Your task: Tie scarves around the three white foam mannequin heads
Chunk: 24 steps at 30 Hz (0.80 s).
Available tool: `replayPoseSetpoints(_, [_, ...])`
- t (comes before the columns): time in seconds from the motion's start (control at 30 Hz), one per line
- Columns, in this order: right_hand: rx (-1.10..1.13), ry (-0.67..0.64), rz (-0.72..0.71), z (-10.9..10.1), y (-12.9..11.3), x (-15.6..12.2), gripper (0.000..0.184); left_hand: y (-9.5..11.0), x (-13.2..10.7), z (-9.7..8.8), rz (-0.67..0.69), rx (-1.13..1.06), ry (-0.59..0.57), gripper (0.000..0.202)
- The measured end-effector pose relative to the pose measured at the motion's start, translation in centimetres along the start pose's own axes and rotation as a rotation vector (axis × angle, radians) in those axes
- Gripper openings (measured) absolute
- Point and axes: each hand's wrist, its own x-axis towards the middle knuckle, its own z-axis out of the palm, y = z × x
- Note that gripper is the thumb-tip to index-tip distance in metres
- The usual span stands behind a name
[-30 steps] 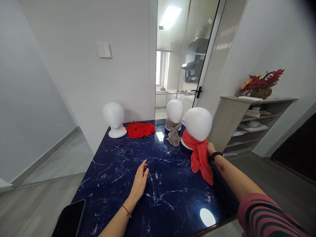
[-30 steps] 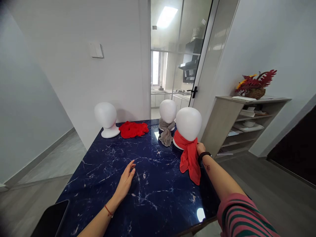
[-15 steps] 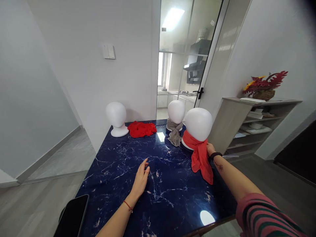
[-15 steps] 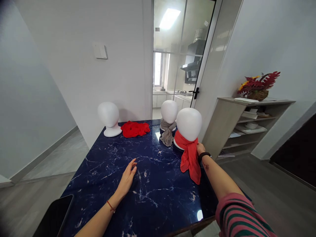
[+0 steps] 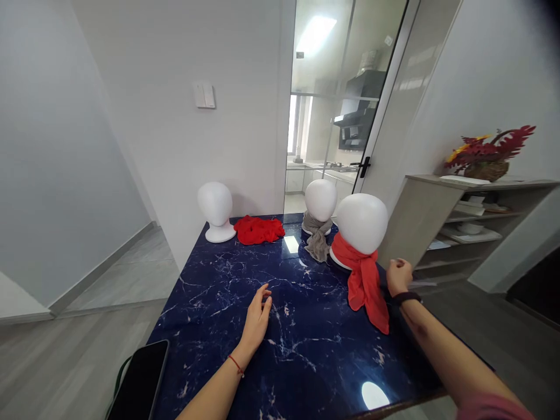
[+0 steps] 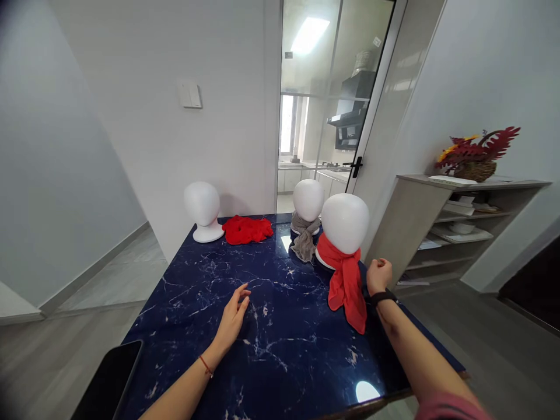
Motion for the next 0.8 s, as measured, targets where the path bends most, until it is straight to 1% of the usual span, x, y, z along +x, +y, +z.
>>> replayPoseSetpoints(0.03, [0.000,0.034,-0.055,-0.4,-0.2,-1.1,0.041,-0.3,0.2,0.1,-0.005,-0.027,0.027,0.037])
replayPoseSetpoints(0.07, [0.010,0.035,-0.138,-0.7,-0.5,-2.4,0.041,-0.5,0.5,0.2,-0.020,-0.063,0.062,0.034])
replayPoseSetpoints(0.1, [0.034,-0.020,-0.240,-0.8,-0.9,-4.0,0.039,-0.7,0.8,0.2,-0.053,-0.111,0.108,0.030])
replayPoseSetpoints(0.13, [0.068,-0.135,-0.347,-0.7,-1.4,-5.7,0.036,-1.0,1.2,0.3,-0.114,-0.179,0.165,0.026])
replayPoseSetpoints(0.17, [0.109,-0.307,-0.430,-0.2,-2.0,-7.5,0.032,-1.1,1.7,0.4,-0.195,-0.258,0.224,0.023])
replayPoseSetpoints(0.23, [0.192,-0.676,-0.505,1.6,-3.4,-11.0,0.026,-1.4,2.6,0.3,-0.360,-0.402,0.320,0.018])
replayPoseSetpoints(0.27, [0.226,-0.814,-0.520,3.1,-4.1,-12.5,0.025,-1.4,3.1,0.2,-0.423,-0.450,0.349,0.017])
replayPoseSetpoints(0.3, [0.249,-0.909,-0.541,4.9,-4.7,-13.8,0.025,-1.5,3.5,0.1,-0.465,-0.477,0.367,0.015])
replayPoseSetpoints(0.33, [0.255,-0.967,-0.572,7.0,-5.4,-14.9,0.027,-1.6,3.9,-0.1,-0.485,-0.485,0.377,0.014])
replayPoseSetpoints(0.4, [0.193,-1.013,-0.676,11.8,-6.7,-16.4,0.036,-1.9,4.9,-0.6,-0.502,-0.478,0.396,0.014])
replayPoseSetpoints(0.47, [0.050,-1.005,-0.762,17.0,-8.0,-17.5,0.048,-2.3,6.0,-1.3,-0.509,-0.453,0.428,0.014])
replayPoseSetpoints(0.53, [-0.063,-0.994,-0.789,21.9,-9.4,-18.3,0.058,-3.0,7.4,-2.1,-0.500,-0.399,0.470,0.014])
replayPoseSetpoints(0.6, [-0.120,-0.998,-0.790,25.9,-10.8,-19.0,0.066,-3.8,9.1,-3.2,-0.475,-0.317,0.523,0.017])
replayPoseSetpoints(0.67, [-0.164,-1.010,-0.796,28.7,-11.9,-19.4,0.070,-4.6,11.1,-4.6,-0.437,-0.213,0.581,0.021])
replayPoseSetpoints(0.7, [-0.191,-1.014,-0.803,29.6,-12.2,-19.5,0.071,-5.0,12.2,-5.4,-0.414,-0.155,0.607,0.023])
replayPoseSetpoints(0.73, [-0.220,-1.018,-0.813,30.1,-12.5,-19.4,0.070,-5.5,13.3,-6.2,-0.390,-0.096,0.630,0.025])
replayPoseSetpoints(0.8, [-0.279,-1.031,-0.845,30.3,-12.5,-19.0,0.063,-6.2,15.5,-7.9,-0.334,0.021,0.659,0.031])
